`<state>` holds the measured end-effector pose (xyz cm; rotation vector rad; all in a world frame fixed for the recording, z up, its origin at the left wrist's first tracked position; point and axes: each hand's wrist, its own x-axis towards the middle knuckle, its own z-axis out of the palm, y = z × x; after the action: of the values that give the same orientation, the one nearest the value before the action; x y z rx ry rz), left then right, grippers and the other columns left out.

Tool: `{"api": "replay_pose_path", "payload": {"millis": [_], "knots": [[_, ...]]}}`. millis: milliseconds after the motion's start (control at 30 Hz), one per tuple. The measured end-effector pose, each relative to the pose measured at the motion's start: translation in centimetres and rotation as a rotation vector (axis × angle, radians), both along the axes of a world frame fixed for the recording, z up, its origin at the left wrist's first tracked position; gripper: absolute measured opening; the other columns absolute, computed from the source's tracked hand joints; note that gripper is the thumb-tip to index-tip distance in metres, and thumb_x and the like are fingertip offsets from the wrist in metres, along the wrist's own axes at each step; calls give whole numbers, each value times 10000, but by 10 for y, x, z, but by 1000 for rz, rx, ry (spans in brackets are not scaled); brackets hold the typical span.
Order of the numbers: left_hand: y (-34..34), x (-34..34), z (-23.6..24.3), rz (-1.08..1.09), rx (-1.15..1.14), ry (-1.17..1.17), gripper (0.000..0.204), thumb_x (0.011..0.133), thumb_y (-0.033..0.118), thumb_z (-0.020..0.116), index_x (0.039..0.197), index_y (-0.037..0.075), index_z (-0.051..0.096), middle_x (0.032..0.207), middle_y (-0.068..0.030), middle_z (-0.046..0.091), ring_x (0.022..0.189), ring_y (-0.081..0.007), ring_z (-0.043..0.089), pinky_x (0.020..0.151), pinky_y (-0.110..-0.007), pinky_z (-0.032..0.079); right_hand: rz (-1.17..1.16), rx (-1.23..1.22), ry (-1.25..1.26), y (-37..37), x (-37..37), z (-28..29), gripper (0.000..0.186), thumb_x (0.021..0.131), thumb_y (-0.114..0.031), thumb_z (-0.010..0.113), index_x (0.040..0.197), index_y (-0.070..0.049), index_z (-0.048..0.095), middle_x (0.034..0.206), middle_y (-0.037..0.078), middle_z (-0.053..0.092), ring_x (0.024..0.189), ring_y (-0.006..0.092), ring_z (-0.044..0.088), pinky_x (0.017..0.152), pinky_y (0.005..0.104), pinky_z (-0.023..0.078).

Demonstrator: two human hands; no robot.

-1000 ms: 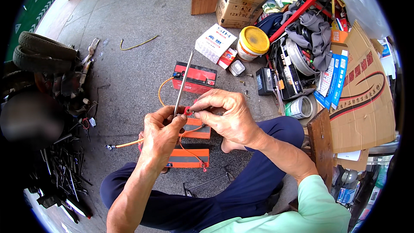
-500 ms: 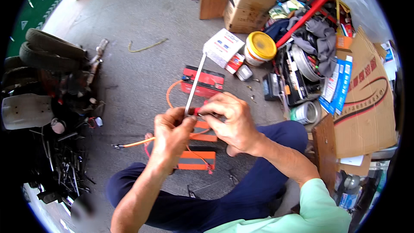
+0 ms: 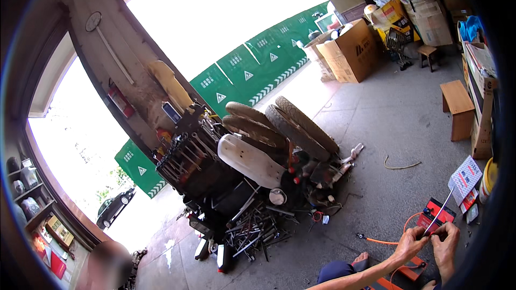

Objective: The person sits on the floor and uses a screwdriver to remove a terminal cap from a red battery. They then attach a wire to the battery terminal and tighten it. The person repeats this process with a second battery, connecting wires to both terminals.

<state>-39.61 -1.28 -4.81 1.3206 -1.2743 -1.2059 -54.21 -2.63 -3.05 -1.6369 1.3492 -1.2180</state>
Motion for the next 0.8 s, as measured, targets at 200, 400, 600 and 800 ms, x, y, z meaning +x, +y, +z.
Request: {"api": "replay_pose_path", "payload": {"millis": [200,400,600,800], "knots": [[-12,-2,-9,-210,103,253,238,853,70,574,1069,-28,588,882,19,606,753,-49,490,648,-224,415,-66,-6,53,-8,-15,-28,259,635,40,578,854,-16,453,790,69,465,674,140,472,593,290,422],[-15,-10,-32,-198,49,154,212,863,146,590,1018,2,587,782,42,550,672,-44,452,578,-210,366,72,238,-194,-13,-29,-32,339,643,10,607,940,-6,445,863,71,472,747,133,484,680,279,449],[-2,-1,0,-186,194,248,170,866,166,609,985,45,619,710,46,537,635,-39,458,507,-196,347,190,241,-343,-3,-16,13,174,722,2,552,877,39,482,731,108,592,590,131,581,519,253,502],[5,2,35,-62,388,246,174,847,147,637,957,14,663,736,-5,605,601,-66,530,480,-212,421,220,181,248,-13,-30,58,397,724,-274,746,939,38,630,768,135,652,652,190,648,591,300,510]]}}
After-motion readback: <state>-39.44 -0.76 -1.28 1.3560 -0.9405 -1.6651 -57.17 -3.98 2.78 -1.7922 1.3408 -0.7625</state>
